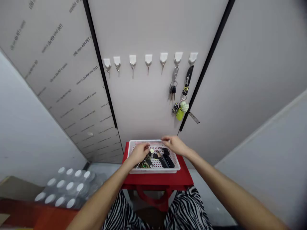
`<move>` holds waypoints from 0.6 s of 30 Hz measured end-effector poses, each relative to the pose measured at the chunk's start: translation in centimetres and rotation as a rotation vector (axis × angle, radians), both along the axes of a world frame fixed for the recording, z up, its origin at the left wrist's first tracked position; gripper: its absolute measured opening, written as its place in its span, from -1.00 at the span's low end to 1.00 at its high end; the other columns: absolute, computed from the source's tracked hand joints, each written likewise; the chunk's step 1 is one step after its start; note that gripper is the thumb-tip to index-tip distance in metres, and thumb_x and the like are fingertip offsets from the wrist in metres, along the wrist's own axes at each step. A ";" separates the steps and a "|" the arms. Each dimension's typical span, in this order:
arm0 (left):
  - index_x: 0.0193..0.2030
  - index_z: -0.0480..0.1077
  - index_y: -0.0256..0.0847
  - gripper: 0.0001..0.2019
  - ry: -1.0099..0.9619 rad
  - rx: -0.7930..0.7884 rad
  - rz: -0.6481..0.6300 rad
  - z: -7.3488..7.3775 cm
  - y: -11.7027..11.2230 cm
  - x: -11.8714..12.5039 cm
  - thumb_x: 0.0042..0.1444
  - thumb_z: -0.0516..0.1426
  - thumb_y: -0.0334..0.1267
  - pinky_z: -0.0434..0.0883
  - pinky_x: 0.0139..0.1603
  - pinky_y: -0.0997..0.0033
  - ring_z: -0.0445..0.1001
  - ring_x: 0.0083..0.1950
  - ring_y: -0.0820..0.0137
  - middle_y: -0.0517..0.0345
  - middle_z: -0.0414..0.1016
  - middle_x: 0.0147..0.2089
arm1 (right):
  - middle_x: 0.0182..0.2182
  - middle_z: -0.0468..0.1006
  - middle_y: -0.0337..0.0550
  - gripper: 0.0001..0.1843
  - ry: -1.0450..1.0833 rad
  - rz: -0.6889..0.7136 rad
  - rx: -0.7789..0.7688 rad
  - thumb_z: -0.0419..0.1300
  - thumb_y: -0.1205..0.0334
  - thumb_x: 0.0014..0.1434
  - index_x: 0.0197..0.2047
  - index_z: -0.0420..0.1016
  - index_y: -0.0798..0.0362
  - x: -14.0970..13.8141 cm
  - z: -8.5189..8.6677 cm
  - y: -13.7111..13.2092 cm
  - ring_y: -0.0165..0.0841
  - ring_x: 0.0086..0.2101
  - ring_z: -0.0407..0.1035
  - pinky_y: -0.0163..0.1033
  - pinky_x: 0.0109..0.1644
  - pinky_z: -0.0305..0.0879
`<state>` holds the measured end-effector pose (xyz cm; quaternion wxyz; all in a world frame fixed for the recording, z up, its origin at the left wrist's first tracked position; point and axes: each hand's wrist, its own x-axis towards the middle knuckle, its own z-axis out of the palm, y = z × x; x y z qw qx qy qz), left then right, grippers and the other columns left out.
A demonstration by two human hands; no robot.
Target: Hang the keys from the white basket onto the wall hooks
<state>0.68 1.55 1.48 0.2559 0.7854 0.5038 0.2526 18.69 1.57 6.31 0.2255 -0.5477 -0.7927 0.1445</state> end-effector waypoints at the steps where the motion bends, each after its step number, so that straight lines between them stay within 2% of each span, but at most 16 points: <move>1: -0.26 0.28 -0.28 -0.75 0.053 0.030 -0.020 -0.5 -0.4 0.0 -0.12 -0.06 -0.33 0.21 -0.20 0.46 0.29 -0.26 0.44 0.09 0.36 -0.28 | -0.39 0.44 -0.12 -0.75 -0.077 0.023 -0.043 -0.06 0.27 -0.08 -0.38 0.39 0.08 -0.1 -1.3 -0.7 -0.37 -0.36 0.28 -0.32 -0.28 0.13; 3: -0.27 0.28 -0.25 -0.77 0.155 0.094 -0.060 -1.1 -1.0 0.2 -0.13 -0.04 -0.33 0.18 -0.16 0.42 0.26 -0.21 0.41 0.09 0.35 -0.27 | -0.39 0.43 -0.09 -0.75 -0.218 0.029 -0.044 -0.06 0.22 -0.08 -0.38 0.38 0.07 -0.2 -3.2 -1.8 -0.33 -0.34 0.27 -0.27 -0.26 0.09; 6: -0.28 0.28 -0.22 -0.78 0.251 0.164 -0.097 -1.7 -1.2 0.5 -0.13 -0.03 -0.32 0.13 -0.12 0.38 0.22 -0.18 0.39 0.10 0.33 -0.28 | -0.35 0.41 -0.03 -0.70 -0.366 0.008 -0.021 0.01 0.15 -0.14 -0.31 0.35 0.08 -0.6 -4.4 -2.8 -0.25 -0.28 0.22 -0.19 -0.22 0.02; 8: -0.28 0.27 -0.22 -0.78 0.263 0.183 -0.101 -2.0 -1.2 0.6 -0.12 -0.03 -0.31 0.10 -0.10 0.37 0.21 -0.19 0.40 0.11 0.32 -0.28 | -0.32 0.38 0.00 -0.66 -0.414 -0.026 -0.034 0.05 0.15 -0.18 -0.28 0.32 0.09 -1.0 -4.6 -2.9 -0.22 -0.25 0.20 -0.18 -0.22 0.01; 12: -0.30 0.27 -0.21 -0.80 0.256 0.190 -0.102 -2.1 -1.1 0.5 -0.11 -0.04 -0.31 0.09 -0.08 0.38 0.21 -0.21 0.42 0.13 0.32 -0.29 | -0.35 0.38 -0.03 -0.72 -0.468 -0.058 -0.094 0.04 0.16 -0.18 -0.34 0.34 0.07 -1.5 -4.6 -2.5 -0.22 -0.29 0.21 -0.18 -0.29 0.00; 16: -0.31 0.28 -0.21 -0.81 0.253 0.173 -0.105 -1.8 -1.2 0.5 -0.12 -0.04 -0.32 0.09 -0.08 0.39 0.21 -0.22 0.43 0.15 0.32 -0.30 | -0.39 0.39 -0.10 -0.80 -0.434 -0.040 -0.106 -0.03 0.18 -0.12 -0.40 0.33 0.02 -1.6 -4.4 -2.6 -0.27 -0.31 0.22 -0.20 -0.29 -0.02; 18: -0.32 0.28 -0.21 -0.81 0.250 0.170 -0.104 -1.7 -1.2 0.5 -0.12 -0.04 -0.32 0.09 -0.08 0.39 0.21 -0.22 0.43 0.16 0.32 -0.30 | -0.39 0.40 -0.12 -0.78 -0.422 -0.034 -0.103 -0.02 0.18 -0.13 -0.37 0.32 0.01 -1.6 -4.5 -2.9 -0.26 -0.29 0.21 -0.18 -0.26 -0.04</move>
